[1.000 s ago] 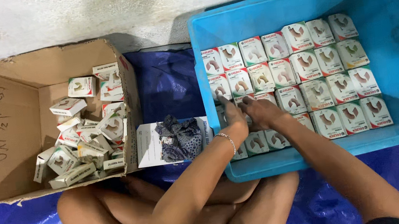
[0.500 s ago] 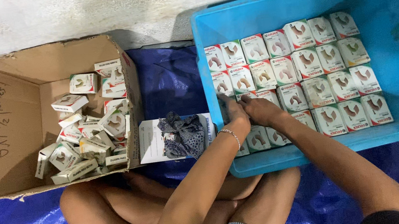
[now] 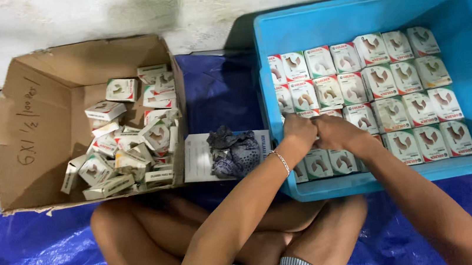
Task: The person sits on a blue tarp and transfers small white boxes from a cardboard box into a blue plastic crate. They pick up boxes one by one, arrange them neatly in rows inside the crate, and occasionally adjust the stack.
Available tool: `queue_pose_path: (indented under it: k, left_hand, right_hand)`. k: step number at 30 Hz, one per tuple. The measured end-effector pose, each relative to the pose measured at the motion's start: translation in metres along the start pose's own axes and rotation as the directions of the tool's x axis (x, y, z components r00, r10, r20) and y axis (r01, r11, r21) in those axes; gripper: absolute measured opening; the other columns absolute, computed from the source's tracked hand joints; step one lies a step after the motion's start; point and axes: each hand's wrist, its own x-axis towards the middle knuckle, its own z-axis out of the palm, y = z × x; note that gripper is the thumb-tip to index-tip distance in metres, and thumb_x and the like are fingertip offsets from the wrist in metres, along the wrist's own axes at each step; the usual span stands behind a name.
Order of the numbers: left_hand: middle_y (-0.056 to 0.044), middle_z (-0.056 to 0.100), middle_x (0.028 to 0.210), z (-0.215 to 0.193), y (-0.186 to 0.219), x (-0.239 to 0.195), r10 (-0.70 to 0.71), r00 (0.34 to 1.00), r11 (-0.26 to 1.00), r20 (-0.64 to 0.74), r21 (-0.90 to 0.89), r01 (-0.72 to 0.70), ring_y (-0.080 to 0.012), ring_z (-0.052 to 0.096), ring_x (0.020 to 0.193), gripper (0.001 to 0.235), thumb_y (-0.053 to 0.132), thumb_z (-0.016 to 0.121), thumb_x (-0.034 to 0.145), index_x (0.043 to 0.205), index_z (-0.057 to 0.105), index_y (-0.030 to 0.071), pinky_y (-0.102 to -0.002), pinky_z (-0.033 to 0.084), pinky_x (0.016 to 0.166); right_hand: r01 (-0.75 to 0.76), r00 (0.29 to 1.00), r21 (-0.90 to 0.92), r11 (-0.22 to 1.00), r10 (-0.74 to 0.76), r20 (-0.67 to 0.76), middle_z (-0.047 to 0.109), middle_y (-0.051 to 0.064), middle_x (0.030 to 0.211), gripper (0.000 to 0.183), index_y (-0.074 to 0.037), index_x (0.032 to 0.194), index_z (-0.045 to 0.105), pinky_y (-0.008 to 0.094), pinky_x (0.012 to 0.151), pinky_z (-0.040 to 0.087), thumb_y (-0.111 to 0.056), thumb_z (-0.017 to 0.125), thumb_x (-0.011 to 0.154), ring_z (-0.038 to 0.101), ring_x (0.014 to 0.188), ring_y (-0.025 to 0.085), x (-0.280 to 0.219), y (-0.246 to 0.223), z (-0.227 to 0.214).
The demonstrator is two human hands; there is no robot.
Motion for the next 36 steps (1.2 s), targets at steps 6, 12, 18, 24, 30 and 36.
queue_pose_path:
  k: [6,12,18,24,30,36]
  left_hand:
    - [-0.007,0.076,0.093,-0.072,-0.030,-0.081,0.067,0.972,0.971,-0.226,-0.209,-0.116,-0.0303,0.071,0.096,0.017,0.014,0.060,0.087,0.087,0.077,0.014,-0.056,0.049,0.090]
    - [-0.024,0.073,0.089,-0.076,-0.061,-0.079,0.056,0.940,0.827,-0.336,-0.513,-0.232,-0.0461,0.071,0.091,0.009,0.007,0.072,0.075,0.079,0.073,0.000,-0.061,0.054,0.083]
    - [-0.016,0.072,0.081,-0.098,-0.115,-0.115,0.013,0.921,0.821,-0.388,-0.521,-0.231,-0.0385,0.073,0.080,0.009,0.015,0.069,0.077,0.076,0.069,0.005,-0.053,0.059,0.067]
    - [-0.016,0.071,0.073,-0.096,-0.173,-0.166,-0.006,0.932,0.854,-0.363,-0.486,-0.184,-0.0382,0.072,0.071,0.011,0.014,0.072,0.077,0.075,0.067,0.004,-0.051,0.058,0.057]
    - [-0.018,0.072,0.084,-0.072,-0.229,-0.200,-0.162,0.956,0.850,-0.246,-0.527,0.009,-0.0408,0.072,0.083,0.015,0.019,0.064,0.082,0.083,0.072,0.006,-0.055,0.058,0.069]
    - [-0.018,0.073,0.087,-0.033,-0.281,-0.220,-0.316,0.939,0.822,-0.139,-0.535,0.198,-0.0403,0.072,0.086,0.020,0.024,0.062,0.080,0.087,0.072,0.008,-0.055,0.057,0.076]
  right_hand:
    - [0.012,0.997,0.158,0.987,-0.024,0.075,0.075,0.023,0.087,0.037,-0.001,0.086,0.076,0.056,0.087,0.053,-0.034,0.077,0.069,0.068,0.094,0.048,-0.005,-0.005,-0.018]
    - [0.003,1.000,0.132,0.991,-0.006,0.023,0.080,0.017,0.081,0.025,-0.003,0.081,0.080,0.052,0.089,0.052,-0.025,0.069,0.077,0.072,0.093,0.042,-0.026,-0.047,-0.077]
    - [0.071,0.995,0.141,0.987,-0.061,-0.077,0.080,0.009,0.082,0.020,-0.013,0.086,0.082,0.046,0.084,0.053,-0.028,0.073,0.075,0.074,0.092,0.033,-0.020,-0.099,-0.108]
    - [0.257,0.957,0.138,0.956,-0.232,-0.172,0.073,0.022,0.073,0.023,0.001,0.080,0.072,0.055,0.073,0.049,-0.022,0.071,0.078,0.069,0.082,0.047,0.026,-0.136,-0.093]
    - [0.392,0.915,0.193,0.899,-0.361,-0.177,0.067,0.022,0.062,0.019,0.002,0.085,0.077,0.047,0.062,0.052,-0.014,0.067,0.085,0.065,0.057,0.040,0.059,-0.220,-0.091]
    - [0.429,0.890,0.077,0.900,-0.406,-0.210,0.072,0.020,0.079,0.029,-0.002,0.084,0.075,0.053,0.068,0.052,-0.025,0.075,0.067,0.069,0.084,0.041,0.123,-0.268,-0.053]
